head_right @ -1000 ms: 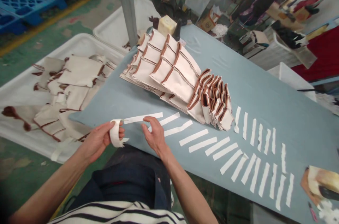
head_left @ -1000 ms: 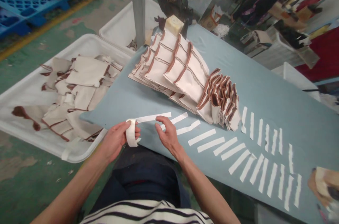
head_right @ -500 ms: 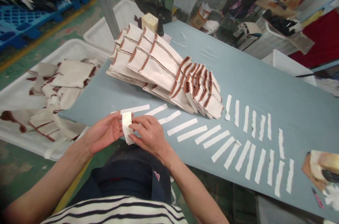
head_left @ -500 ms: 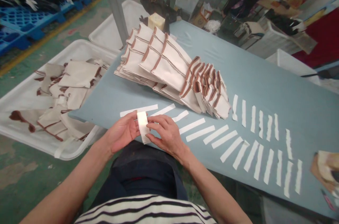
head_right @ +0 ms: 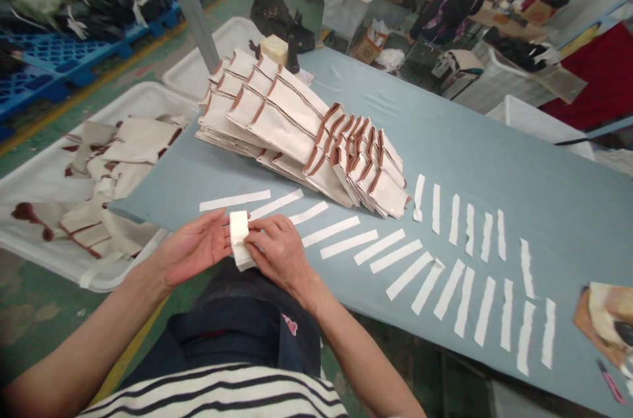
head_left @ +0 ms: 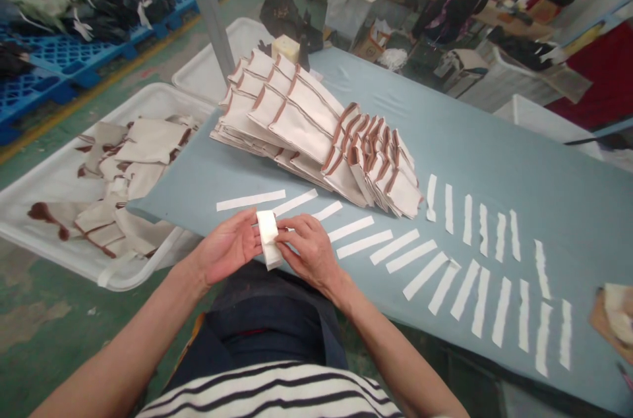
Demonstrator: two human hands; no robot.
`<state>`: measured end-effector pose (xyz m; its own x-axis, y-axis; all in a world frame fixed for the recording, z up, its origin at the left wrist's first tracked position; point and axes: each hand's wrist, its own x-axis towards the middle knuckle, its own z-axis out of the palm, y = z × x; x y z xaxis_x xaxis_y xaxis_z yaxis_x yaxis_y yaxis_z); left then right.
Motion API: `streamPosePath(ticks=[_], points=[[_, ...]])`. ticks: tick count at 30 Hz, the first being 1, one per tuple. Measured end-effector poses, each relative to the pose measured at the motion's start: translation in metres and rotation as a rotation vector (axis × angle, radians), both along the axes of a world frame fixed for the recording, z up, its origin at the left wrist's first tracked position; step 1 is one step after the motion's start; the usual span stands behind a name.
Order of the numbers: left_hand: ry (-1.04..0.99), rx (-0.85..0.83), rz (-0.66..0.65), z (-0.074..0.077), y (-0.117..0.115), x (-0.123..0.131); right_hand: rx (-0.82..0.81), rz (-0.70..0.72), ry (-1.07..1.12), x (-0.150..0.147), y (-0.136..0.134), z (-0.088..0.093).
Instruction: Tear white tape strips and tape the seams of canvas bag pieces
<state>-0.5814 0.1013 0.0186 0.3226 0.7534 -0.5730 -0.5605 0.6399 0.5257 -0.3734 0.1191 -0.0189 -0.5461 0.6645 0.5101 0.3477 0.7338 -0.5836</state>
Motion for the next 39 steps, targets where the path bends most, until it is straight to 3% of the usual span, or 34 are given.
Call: streamPosePath(ticks=[3, 7, 12, 21, 30, 33, 39], points=[[0.050, 0.037, -0.046, -0.003, -0.005, -0.001, -0.186, -0.050, 0.164, -0.004, -0.006, 0.002], [0.150, 0.084, -0.108, -0.012, -0.009, -0.007, -0.562, -0.189, 0.276, -0.015, -0.009, 0.003], [0.290, 0.143, -0.149, -0.017, -0.012, -0.032, -0.907, -0.273, 0.457, -0.036, 0.000, 0.005], [0.469, 0.231, -0.161, -0.025, -0.005, -0.084, -1.081, -0.304, 0.620, -0.098, 0.012, 0.013], [0.651, 0.326, -0.152, -0.014, 0.011, -0.121, -1.236, -0.434, 0.868, -0.157, 0.016, 0.007], [0.662, 0.341, -0.146, -0.016, 0.017, -0.131, -1.271, -0.425, 0.859, -0.171, 0.015, 0.007], [0.641, 0.363, -0.185, -0.020, 0.028, -0.151, -1.136, -0.586, 0.714, -0.197, 0.013, 0.005]])
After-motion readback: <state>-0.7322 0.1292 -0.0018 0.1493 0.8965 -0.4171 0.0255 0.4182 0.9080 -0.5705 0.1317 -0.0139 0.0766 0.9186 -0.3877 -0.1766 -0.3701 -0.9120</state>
